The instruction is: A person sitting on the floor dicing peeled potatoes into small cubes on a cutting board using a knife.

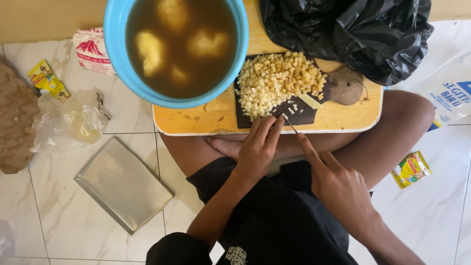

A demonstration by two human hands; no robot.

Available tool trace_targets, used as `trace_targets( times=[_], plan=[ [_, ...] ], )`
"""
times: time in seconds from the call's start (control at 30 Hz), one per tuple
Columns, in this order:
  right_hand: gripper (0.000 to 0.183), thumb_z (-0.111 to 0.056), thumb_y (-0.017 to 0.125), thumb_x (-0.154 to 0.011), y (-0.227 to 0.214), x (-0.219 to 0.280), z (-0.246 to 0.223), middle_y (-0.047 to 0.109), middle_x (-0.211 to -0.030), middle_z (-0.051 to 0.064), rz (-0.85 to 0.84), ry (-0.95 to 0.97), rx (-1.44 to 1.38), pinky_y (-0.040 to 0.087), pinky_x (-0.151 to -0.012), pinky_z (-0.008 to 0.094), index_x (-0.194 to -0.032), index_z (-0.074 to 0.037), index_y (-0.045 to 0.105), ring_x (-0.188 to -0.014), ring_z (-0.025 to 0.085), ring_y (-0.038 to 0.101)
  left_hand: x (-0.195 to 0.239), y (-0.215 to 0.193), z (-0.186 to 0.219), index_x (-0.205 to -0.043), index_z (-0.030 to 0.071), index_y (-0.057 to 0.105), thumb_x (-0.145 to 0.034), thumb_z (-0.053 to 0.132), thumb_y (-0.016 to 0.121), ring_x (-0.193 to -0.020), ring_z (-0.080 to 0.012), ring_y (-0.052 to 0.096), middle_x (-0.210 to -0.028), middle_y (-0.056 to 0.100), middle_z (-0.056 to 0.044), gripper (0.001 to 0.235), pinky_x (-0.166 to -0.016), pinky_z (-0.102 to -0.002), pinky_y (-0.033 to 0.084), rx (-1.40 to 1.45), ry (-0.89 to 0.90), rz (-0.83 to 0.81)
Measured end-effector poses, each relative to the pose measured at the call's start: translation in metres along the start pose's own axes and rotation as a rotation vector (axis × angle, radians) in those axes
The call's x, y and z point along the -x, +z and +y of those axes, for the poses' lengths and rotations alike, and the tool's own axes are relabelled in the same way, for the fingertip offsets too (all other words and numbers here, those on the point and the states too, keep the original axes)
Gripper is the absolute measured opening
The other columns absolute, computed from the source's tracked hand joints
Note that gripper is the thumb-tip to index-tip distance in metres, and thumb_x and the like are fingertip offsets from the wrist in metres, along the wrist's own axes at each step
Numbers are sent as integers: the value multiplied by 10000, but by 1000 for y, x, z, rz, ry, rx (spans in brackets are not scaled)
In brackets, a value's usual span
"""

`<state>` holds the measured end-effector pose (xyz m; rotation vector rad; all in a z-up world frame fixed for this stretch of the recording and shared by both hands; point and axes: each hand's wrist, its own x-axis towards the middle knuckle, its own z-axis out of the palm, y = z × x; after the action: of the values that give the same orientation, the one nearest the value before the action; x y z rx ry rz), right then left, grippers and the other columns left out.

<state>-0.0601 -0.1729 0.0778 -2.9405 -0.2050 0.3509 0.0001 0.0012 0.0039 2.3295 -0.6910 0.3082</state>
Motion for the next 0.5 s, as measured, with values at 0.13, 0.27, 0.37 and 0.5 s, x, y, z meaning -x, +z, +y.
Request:
trace_targets(
  times=[0.13,0.27,0.37,0.5],
  plan=[
    [772,-24,601,-819,3,0,-1,644,-735,35,7,-8,12,530,-382,412,-1565,-190,494,-343,240,572,2,0,-1,-1254,-139,618,-851,-136,688,-1080,-334,634,-1209,586,-221,409,-951,-399,576,26,-1,-1],
    [785,-29,601,-821,6,-3,-1,628,-736,31,25,-17,30,517,-361,388,-1580,-191,483,-330,222,551,3,0,-1,-1283,-136,603,-865,-136,675,-1099,-341,630,-1237,579,-224,425,-954,-402,578,32,-6,-9],
    [788,-13,603,-814,4,-6,-1,628,-728,37,42,-28,14,525,-374,391,-1577,-176,493,-332,218,546,2,-2,-2,-1280,-130,606,-869,-125,675,-1105,-340,630,-1238,582,-217,416,-956,-401,574,36,-13,-8],
    [779,-20,597,-830,-1,0,-2,661,-754,31,-9,8,-5,537,-375,406,-1580,-193,476,-344,230,580,3,-2,0,-1254,-118,632,-884,-108,697,-1082,-317,632,-1222,583,-193,375,-935,-384,578,19,-21,8]
  ],
)
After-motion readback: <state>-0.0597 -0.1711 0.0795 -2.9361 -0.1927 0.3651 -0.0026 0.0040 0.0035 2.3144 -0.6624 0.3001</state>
